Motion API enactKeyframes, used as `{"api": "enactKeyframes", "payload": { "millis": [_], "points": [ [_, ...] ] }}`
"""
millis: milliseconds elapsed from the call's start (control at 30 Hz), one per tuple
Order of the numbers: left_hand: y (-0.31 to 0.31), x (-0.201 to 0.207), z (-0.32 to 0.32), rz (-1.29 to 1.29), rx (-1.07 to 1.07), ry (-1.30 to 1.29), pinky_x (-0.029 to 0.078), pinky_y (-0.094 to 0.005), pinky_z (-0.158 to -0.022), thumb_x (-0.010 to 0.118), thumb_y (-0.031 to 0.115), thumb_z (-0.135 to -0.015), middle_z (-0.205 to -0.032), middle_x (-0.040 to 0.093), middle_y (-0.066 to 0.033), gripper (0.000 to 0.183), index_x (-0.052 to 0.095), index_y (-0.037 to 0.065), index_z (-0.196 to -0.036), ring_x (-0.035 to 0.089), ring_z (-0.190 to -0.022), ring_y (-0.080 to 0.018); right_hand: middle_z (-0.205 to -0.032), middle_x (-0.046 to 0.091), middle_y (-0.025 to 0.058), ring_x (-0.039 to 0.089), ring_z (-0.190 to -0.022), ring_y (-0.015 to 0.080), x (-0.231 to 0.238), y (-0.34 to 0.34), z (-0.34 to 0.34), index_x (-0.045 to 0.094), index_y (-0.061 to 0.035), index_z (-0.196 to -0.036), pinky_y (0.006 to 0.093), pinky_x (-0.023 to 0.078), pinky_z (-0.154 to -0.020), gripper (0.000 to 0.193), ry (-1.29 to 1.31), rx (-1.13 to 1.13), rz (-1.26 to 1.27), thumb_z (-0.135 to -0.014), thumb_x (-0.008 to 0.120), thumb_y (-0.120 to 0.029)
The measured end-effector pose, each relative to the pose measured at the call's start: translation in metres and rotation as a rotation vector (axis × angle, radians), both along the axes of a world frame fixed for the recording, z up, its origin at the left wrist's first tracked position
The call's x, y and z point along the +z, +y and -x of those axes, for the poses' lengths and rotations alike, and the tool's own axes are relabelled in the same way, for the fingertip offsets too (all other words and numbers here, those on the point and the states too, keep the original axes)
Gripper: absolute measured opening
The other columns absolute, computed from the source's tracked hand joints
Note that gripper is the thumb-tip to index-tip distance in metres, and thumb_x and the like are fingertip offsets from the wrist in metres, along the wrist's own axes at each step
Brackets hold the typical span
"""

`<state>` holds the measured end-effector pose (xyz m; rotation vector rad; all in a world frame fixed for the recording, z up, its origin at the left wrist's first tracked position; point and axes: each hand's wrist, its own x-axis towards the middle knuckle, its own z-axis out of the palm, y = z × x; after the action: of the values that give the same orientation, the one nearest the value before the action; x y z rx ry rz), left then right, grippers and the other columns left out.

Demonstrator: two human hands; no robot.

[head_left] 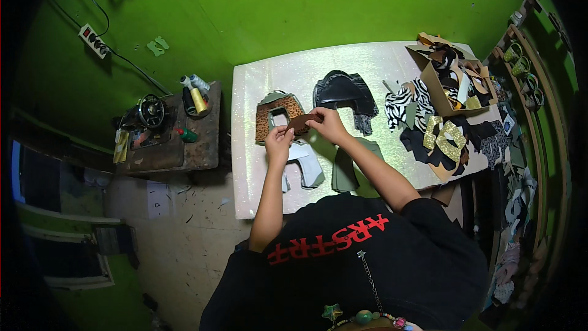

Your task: Sort and organize various patterned and plain leather shoe upper components on a workbench.

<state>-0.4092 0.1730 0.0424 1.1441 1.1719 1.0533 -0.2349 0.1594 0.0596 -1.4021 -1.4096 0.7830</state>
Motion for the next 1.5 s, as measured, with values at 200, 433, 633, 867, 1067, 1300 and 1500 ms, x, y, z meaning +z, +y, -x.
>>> {"api": "enactKeyframes", "payload": {
  "millis": [200, 433, 633, 867, 1067, 1300, 1500],
  "points": [
    [0.047, -0.005, 0.041, -0.071, 0.075, 0.166, 0.044, -0.019, -0.057, 0.064, 0.005, -0.077, -0.075, 0.06, -0.0045, 0.014, 0.059, -0.001, -0.088, 0.055, -0.065, -0.0083, -0.068, 0.059, 0.0192, 0.059, -0.062, 0.0304, 0.0, 0.051, 0.033, 0.06, 0.0027, -0.075, 0.0357, 0.046, -0.059, 0.02, -0.198, 0.027, -0.016, -0.067, 0.068, -0.013],
    [0.096, -0.026, 0.057, -0.167, 0.104, 0.312, 0.047, -0.0225, -0.062, 0.066, 0.006, -0.074, -0.076, 0.063, -0.0071, 0.014, 0.061, -0.001, -0.086, 0.059, -0.068, -0.0115, -0.079, 0.056, 0.021, 0.055, -0.076, 0.0352, -0.027, 0.1, 0.051, 0.063, 0.0023, -0.08, 0.0395, 0.045, -0.07, 0.02, -0.382, 0.021, -0.003, -0.071, 0.065, -0.015],
    [0.118, -0.042, 0.053, -0.167, 0.13, 0.386, 0.047, -0.024, -0.062, 0.066, 0.01, -0.074, -0.073, 0.062, -0.0074, 0.016, 0.062, -0.001, -0.085, 0.058, -0.066, -0.0127, -0.077, 0.055, 0.0211, 0.055, -0.076, 0.0351, -0.032, 0.114, 0.053, 0.063, 0.002, -0.078, 0.0396, 0.045, -0.071, 0.021, -0.402, -0.054, 0.093, -0.071, 0.063, -0.017],
    [0.124, -0.05, 0.047, -0.141, 0.159, 0.489, 0.045, -0.0251, -0.059, 0.063, 0.015, -0.078, -0.07, 0.061, -0.0064, 0.015, 0.06, 0.001, -0.082, 0.056, -0.062, -0.0125, -0.086, 0.054, 0.0214, 0.056, -0.08, 0.0353, -0.033, 0.112, 0.056, 0.062, 0.0009, -0.078, 0.0396, 0.046, -0.075, 0.021, -0.38, -0.107, 0.169, -0.072, 0.063, -0.019],
    [0.119, -0.045, 0.037, -0.156, 0.217, 0.568, 0.046, -0.031, -0.059, 0.06, 0.014, -0.078, -0.069, 0.06, -0.0088, 0.012, 0.058, 0.003, -0.082, 0.058, -0.062, -0.02, -0.089, 0.053, 0.0218, 0.056, -0.081, 0.0355, -0.039, 0.114, 0.055, 0.061, 0.0021, -0.079, 0.0395, 0.046, -0.075, 0.023, -0.408, -0.107, 0.204, -0.071, 0.064, -0.019],
    [0.114, -0.044, 0.029, -0.437, 0.348, 0.778, 0.042, -0.0396, -0.065, 0.059, 0.011, -0.077, -0.076, 0.054, -0.0136, 0.014, 0.05, 0.003, -0.082, 0.053, -0.072, -0.0301, -0.084, 0.051, 0.0239, 0.053, -0.078, 0.0373, -0.05, 0.118, 0.062, 0.052, 0.0074, -0.086, 0.0411, 0.044, -0.073, 0.035, -0.376, -0.258, 0.148, -0.067, 0.069, -0.017],
    [0.112, -0.04, 0.025, -0.404, 0.258, 0.746, 0.041, -0.0408, -0.068, 0.055, 0.009, -0.079, -0.081, 0.052, -0.0171, 0.011, 0.048, 0.002, -0.084, 0.051, -0.077, -0.0352, -0.088, 0.05, 0.0265, 0.053, -0.083, 0.0408, -0.04, 0.111, 0.065, 0.05, 0.0076, -0.084, 0.042, 0.045, -0.076, 0.038, -0.32, -0.317, 0.203, -0.067, 0.071, -0.019]
  ]
}}
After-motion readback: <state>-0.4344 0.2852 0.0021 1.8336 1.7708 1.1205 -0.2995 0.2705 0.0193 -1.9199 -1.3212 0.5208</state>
